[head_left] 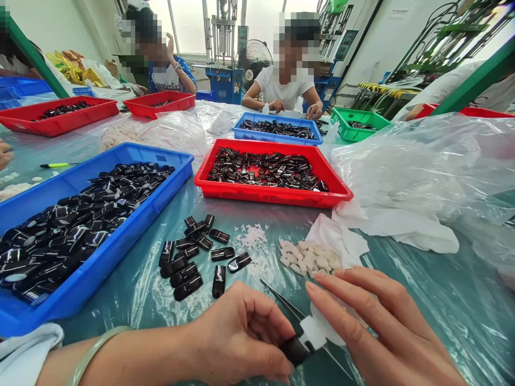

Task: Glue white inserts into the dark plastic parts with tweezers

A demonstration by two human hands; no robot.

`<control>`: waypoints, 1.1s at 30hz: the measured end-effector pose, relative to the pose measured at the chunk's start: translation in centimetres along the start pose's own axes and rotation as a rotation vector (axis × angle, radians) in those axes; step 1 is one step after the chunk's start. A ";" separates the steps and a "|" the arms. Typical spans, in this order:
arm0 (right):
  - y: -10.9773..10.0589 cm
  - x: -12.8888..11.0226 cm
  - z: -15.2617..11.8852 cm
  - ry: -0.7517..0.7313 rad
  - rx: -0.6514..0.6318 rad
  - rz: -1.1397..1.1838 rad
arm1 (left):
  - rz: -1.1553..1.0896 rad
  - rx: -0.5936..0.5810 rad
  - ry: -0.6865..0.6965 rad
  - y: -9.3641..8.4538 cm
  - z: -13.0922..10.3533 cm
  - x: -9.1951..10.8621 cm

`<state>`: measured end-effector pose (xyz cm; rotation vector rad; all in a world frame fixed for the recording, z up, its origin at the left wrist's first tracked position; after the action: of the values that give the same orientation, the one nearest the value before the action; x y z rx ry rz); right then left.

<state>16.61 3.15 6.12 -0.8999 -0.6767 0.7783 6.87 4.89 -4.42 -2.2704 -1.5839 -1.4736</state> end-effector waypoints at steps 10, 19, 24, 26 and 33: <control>-0.3 -0.2 -0.5 0.031 -0.013 0.020 | -0.010 0.002 -0.018 0.0 -0.1 -0.1; -0.5 -0.2 -0.7 0.047 -0.044 0.051 | 0.033 -0.004 -0.023 0.1 -0.2 0.0; -0.9 -0.3 -0.2 0.018 -0.038 0.000 | 0.018 -0.012 -0.026 0.1 -0.2 -0.1; -1.0 -0.4 0.0 -0.002 -0.022 -0.023 | 0.021 -0.014 -0.025 0.2 -0.2 -0.1; -1.3 -0.7 0.5 -0.011 0.032 -0.052 | 0.041 -0.012 -0.032 0.2 -0.2 0.0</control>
<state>16.22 2.33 7.34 -0.8467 -0.6932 0.7457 6.90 4.65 -4.23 -2.3299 -1.5302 -1.4493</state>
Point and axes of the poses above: each hand's wrist, its own z-axis towards the middle knuckle, its own y-axis out of the palm, x = y × z, the point moved 9 cm from there along z, towards the middle knuckle, and after that the axes turned 9 degrees about -y, right-handed, at the moved point
